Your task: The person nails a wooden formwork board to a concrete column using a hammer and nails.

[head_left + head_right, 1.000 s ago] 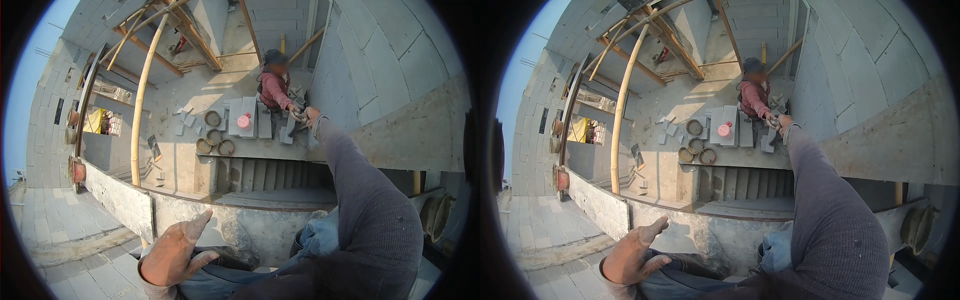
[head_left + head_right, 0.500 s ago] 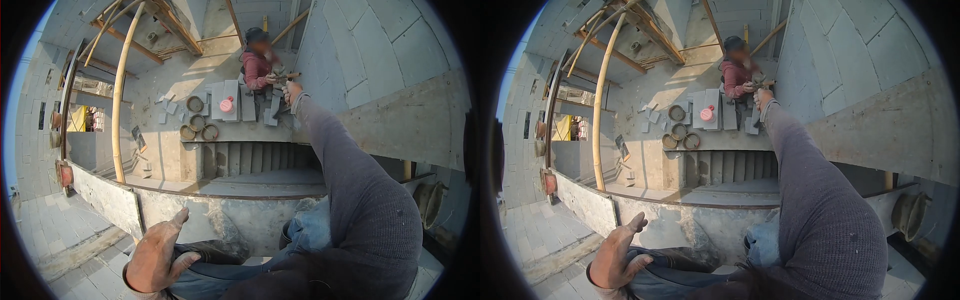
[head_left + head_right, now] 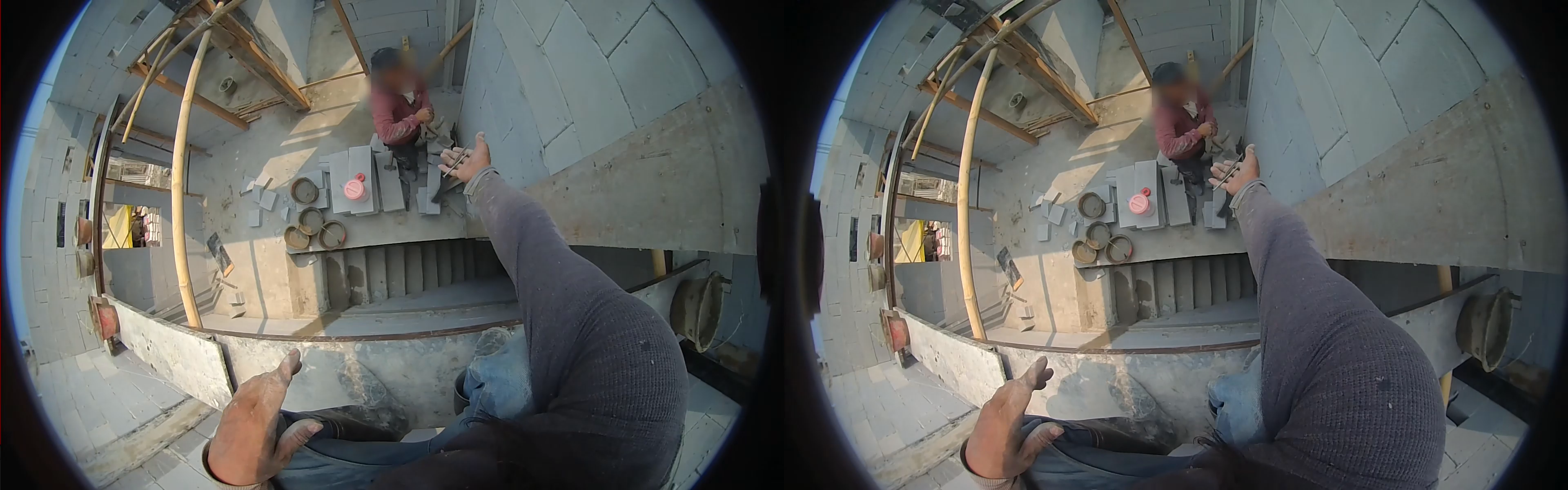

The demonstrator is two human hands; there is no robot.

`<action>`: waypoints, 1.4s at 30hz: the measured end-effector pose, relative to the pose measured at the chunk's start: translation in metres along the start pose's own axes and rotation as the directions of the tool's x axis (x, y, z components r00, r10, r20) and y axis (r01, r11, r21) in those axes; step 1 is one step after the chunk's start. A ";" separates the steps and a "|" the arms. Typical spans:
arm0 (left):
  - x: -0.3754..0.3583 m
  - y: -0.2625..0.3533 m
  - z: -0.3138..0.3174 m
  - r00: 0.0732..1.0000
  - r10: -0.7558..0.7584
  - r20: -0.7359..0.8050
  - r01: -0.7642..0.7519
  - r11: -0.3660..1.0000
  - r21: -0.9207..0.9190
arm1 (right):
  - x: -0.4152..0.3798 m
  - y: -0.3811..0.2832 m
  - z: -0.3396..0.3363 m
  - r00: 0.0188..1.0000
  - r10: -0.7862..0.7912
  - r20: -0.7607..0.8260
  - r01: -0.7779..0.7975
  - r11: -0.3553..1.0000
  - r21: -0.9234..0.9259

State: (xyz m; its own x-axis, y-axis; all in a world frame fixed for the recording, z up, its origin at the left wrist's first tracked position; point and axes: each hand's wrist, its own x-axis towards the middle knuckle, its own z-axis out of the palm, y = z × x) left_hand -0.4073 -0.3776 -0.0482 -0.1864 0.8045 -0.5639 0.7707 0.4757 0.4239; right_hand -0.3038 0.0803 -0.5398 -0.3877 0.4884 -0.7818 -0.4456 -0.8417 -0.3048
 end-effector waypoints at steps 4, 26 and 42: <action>0.002 0.003 -0.003 0.999 -0.026 0.030 0.025 1.000 0.012 | -0.004 -0.001 0.004 1.000 0.016 -0.016 -0.016 0.999 0.043; -0.114 -0.194 0.082 0.990 0.139 -0.017 -0.139 0.990 0.017 | 0.054 0.032 0.001 0.988 0.077 -0.136 -0.065 0.994 0.085; -0.004 -0.038 0.028 0.993 0.040 -0.111 -0.041 0.999 -0.008 | 0.114 0.014 -0.013 0.974 0.073 -0.213 -0.202 0.701 -0.684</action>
State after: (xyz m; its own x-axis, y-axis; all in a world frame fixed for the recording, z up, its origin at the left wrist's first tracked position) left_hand -0.4187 -0.4089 -0.0812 -0.2220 0.8575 -0.4641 0.7729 0.4449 0.4523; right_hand -0.3443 0.1210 -0.6403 -0.2386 0.3649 -0.8999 0.3175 -0.8465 -0.4274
